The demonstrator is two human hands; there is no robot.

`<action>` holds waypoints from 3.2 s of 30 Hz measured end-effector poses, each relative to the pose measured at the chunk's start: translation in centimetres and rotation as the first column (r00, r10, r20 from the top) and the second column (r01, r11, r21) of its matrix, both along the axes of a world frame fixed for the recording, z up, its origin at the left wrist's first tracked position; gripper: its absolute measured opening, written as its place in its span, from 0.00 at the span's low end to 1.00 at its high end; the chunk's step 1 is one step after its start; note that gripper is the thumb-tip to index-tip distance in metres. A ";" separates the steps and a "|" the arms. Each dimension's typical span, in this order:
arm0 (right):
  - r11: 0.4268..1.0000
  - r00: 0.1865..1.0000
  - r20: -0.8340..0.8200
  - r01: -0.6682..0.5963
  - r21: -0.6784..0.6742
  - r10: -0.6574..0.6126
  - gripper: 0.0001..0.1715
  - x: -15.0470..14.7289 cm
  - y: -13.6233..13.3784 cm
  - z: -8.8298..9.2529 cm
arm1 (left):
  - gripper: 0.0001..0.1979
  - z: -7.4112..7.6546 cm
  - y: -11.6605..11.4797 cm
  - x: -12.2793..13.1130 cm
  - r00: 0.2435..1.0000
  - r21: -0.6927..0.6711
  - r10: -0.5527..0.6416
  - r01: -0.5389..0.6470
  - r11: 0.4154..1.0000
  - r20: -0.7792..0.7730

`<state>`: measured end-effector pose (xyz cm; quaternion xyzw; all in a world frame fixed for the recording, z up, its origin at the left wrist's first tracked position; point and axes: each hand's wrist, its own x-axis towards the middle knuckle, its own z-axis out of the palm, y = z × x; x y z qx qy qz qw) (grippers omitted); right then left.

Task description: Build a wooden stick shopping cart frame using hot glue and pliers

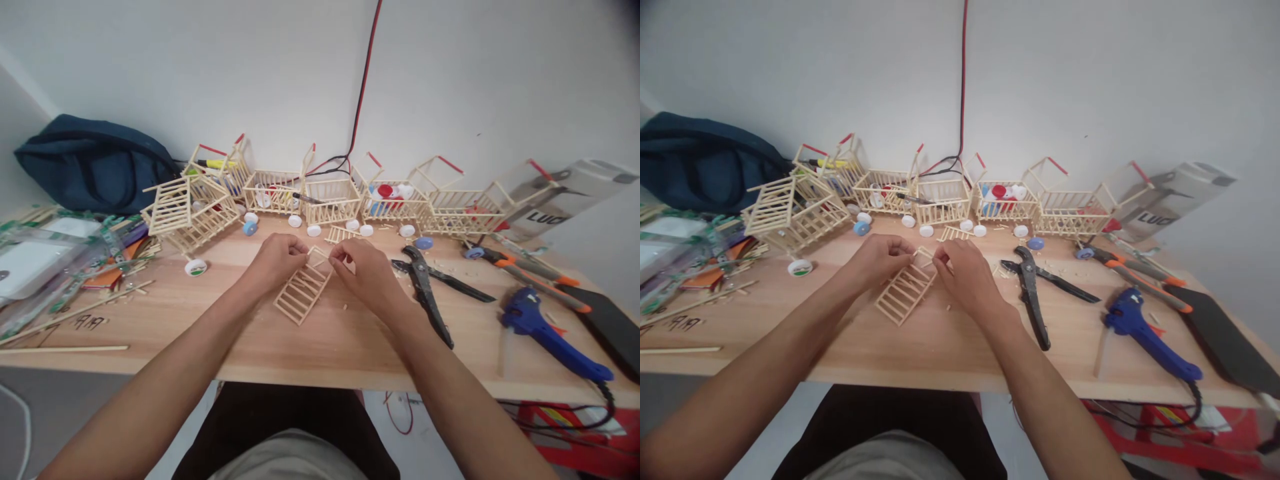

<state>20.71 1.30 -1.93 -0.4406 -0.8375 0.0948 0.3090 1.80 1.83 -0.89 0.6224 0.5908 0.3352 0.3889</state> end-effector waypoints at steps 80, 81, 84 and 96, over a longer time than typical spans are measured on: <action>0.998 0.998 0.039 0.056 -0.019 -0.055 0.04 -0.5 0.2 -0.5 | 0.06 0.6 -0.1 0.0 0.972 -0.052 0.025 -0.013 0.999 0.233; 0.998 0.997 0.042 0.058 -0.016 -0.057 0.04 -0.6 0.2 -0.6 | 0.06 0.4 0.0 0.0 0.969 -0.061 0.032 -0.017 0.998 0.244; 0.997 0.994 0.069 0.080 0.004 -0.080 0.04 -0.7 0.1 -0.6 | 0.07 -0.3 0.2 0.1 0.958 -0.108 0.051 -0.021 0.994 0.281; 0.994 0.985 0.140 0.097 0.052 -0.103 0.07 -1.3 -0.3 -0.2 | 0.07 -0.5 0.0 0.8 0.924 -0.241 0.068 0.027 0.970 0.376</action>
